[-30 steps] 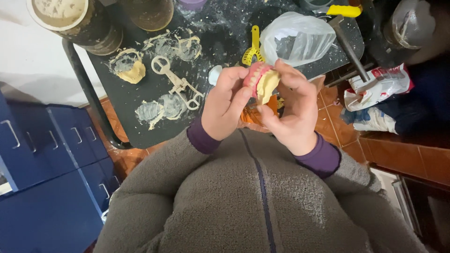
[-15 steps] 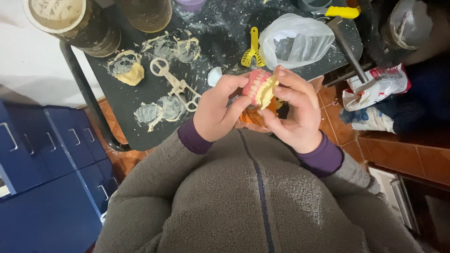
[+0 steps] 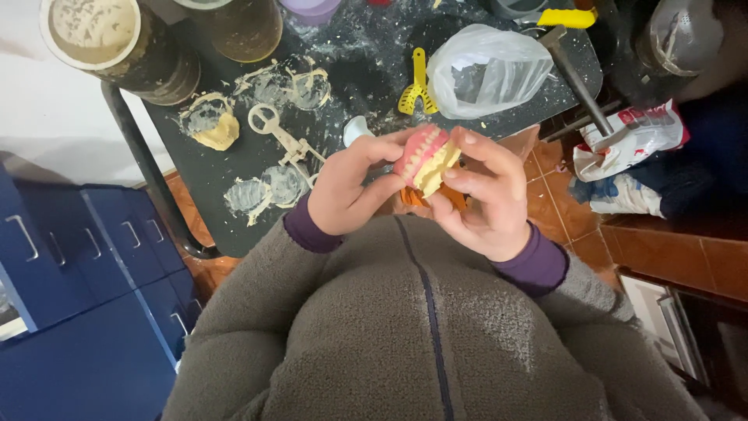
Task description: Cleaning and assembling dental plaster models and dentures on a workbench.
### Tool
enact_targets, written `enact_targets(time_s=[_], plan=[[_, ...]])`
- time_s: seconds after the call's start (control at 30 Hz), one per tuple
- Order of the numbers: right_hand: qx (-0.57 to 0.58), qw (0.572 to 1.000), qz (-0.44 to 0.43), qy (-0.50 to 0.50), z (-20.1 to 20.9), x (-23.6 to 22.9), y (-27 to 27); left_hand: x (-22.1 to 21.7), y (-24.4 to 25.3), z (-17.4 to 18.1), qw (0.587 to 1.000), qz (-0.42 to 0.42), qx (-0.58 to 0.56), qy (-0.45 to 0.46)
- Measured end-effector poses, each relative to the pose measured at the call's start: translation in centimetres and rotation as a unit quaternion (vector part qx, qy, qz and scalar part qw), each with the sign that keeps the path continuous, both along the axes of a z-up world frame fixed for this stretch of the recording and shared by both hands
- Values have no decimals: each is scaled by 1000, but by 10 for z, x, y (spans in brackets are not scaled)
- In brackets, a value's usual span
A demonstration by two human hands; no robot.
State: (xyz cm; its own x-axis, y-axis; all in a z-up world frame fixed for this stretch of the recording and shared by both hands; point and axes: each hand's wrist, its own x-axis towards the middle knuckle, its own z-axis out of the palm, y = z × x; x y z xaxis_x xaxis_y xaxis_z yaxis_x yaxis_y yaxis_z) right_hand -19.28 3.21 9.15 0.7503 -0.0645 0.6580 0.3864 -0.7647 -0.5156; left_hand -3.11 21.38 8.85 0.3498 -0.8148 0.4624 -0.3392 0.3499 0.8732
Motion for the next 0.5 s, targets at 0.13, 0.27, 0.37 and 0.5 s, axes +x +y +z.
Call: enact_targets(time_s=[0.13, 0.27, 0.37, 0.5], plan=[[33, 999, 16, -19, 3, 4, 4, -3, -2, -13, 992, -67, -35, 100], [-3, 999, 2, -37, 15, 6, 5, -15, -4, -27, 951, -108, -33, 287], [-46, 998, -16, -25, 27, 3, 4, -19, -6, -62, 932, -106, -54, 341], [-47, 999, -14, -14, 35, 2, 2, -19, -7, -43, 911, -126, -58, 388]])
